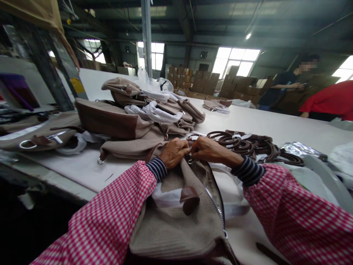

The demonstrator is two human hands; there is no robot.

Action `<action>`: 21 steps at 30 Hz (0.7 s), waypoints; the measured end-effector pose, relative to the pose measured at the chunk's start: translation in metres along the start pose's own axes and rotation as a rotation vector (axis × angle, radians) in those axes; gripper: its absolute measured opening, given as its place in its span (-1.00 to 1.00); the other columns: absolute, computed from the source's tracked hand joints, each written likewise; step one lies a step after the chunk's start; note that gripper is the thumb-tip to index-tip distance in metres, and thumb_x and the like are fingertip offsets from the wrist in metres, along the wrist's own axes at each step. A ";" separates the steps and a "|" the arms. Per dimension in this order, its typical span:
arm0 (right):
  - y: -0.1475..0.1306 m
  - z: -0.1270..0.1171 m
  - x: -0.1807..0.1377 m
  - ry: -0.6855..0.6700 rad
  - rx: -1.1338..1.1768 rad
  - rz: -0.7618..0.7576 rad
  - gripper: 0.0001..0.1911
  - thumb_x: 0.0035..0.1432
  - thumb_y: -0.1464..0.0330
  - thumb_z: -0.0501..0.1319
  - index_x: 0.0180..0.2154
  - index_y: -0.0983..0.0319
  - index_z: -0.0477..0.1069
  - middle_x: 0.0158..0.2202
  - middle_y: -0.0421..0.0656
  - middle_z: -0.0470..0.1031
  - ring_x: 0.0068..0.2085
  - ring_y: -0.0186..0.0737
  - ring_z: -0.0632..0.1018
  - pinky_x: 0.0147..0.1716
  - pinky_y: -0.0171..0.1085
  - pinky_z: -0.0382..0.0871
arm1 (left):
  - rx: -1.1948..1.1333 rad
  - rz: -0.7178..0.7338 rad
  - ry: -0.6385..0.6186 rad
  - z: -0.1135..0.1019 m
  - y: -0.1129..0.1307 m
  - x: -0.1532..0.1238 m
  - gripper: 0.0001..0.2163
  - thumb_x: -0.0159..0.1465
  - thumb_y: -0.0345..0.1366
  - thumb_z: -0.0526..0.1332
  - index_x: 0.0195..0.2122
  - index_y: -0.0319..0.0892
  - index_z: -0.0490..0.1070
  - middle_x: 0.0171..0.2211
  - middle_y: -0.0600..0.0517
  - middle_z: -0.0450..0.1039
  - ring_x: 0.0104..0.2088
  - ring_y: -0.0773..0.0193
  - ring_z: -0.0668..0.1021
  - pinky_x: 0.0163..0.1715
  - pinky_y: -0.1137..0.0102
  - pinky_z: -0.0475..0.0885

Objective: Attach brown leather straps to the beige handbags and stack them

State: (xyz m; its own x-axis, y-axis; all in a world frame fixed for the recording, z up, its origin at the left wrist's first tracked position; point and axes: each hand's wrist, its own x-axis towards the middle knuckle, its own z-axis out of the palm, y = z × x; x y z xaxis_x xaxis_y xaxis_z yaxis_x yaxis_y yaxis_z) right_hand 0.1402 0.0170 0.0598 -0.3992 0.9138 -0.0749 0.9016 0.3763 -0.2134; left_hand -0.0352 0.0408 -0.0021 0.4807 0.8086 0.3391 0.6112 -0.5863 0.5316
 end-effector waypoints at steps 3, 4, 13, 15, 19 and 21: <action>0.002 0.001 0.003 -0.016 0.116 -0.026 -0.85 0.01 0.47 0.25 -0.56 0.27 0.35 -0.59 -0.31 0.18 -0.52 -0.40 0.20 -0.51 -0.33 0.00 | 0.003 0.009 0.004 0.001 -0.001 0.000 -0.82 0.38 -0.32 0.21 -0.39 -0.18 0.44 -0.39 0.05 0.35 -0.24 0.18 0.46 -0.24 0.33 0.25; 0.004 0.002 0.004 -0.010 0.152 -0.038 -0.84 0.01 0.47 0.24 -0.57 0.27 0.33 -0.60 -0.31 0.17 -0.52 -0.40 0.20 -0.52 -0.33 0.00 | 0.006 0.012 0.005 0.001 -0.001 0.000 -0.83 0.38 -0.32 0.21 -0.39 -0.18 0.44 -0.39 0.05 0.36 -0.24 0.18 0.46 -0.24 0.33 0.26; 0.015 0.021 0.006 0.089 0.172 -0.020 -0.87 0.05 0.46 0.25 -0.53 0.28 0.42 -0.57 -0.28 0.22 -0.49 -0.37 0.25 -0.51 -0.32 0.00 | -0.044 0.064 -0.058 -0.004 -0.003 -0.003 -0.89 0.27 -0.39 0.21 -0.32 -0.15 0.55 -0.32 0.04 0.50 -0.16 0.15 0.51 -0.11 0.30 0.36; 0.014 0.022 0.005 0.116 0.159 -0.023 -0.88 0.06 0.47 0.24 -0.51 0.29 0.46 -0.55 -0.26 0.28 -0.48 -0.37 0.28 -0.48 -0.33 0.03 | -0.023 0.057 -0.031 -0.002 -0.003 -0.005 -0.83 0.20 -0.44 0.22 -0.24 -0.13 0.57 -0.25 0.02 0.50 -0.09 0.13 0.50 -0.03 0.28 0.38; 0.011 0.023 0.003 0.133 0.148 -0.025 -0.88 0.09 0.47 0.25 -0.47 0.30 0.52 -0.51 -0.23 0.38 -0.46 -0.35 0.33 -0.44 -0.34 0.09 | 0.027 0.093 0.009 0.000 -0.002 -0.008 -0.74 0.15 -0.49 0.21 -0.17 -0.11 0.54 -0.19 0.01 0.51 0.01 0.09 0.44 0.08 0.24 0.39; 0.008 0.023 0.002 0.153 0.123 -0.015 -0.90 0.09 0.46 0.26 -0.44 0.29 0.55 -0.49 -0.21 0.41 -0.45 -0.34 0.35 -0.43 -0.34 0.10 | 0.057 0.115 0.023 0.001 -0.001 -0.009 -0.75 0.15 -0.50 0.20 -0.18 -0.12 0.53 -0.18 0.01 0.52 0.01 0.08 0.42 0.09 0.23 0.39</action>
State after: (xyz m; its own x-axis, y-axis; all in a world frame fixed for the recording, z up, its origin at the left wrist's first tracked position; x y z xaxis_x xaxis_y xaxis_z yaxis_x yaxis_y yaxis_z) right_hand 0.1430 0.0186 0.0358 -0.3738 0.9244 0.0761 0.8649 0.3770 -0.3313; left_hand -0.0397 0.0341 -0.0061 0.5352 0.7368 0.4132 0.5882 -0.6761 0.4437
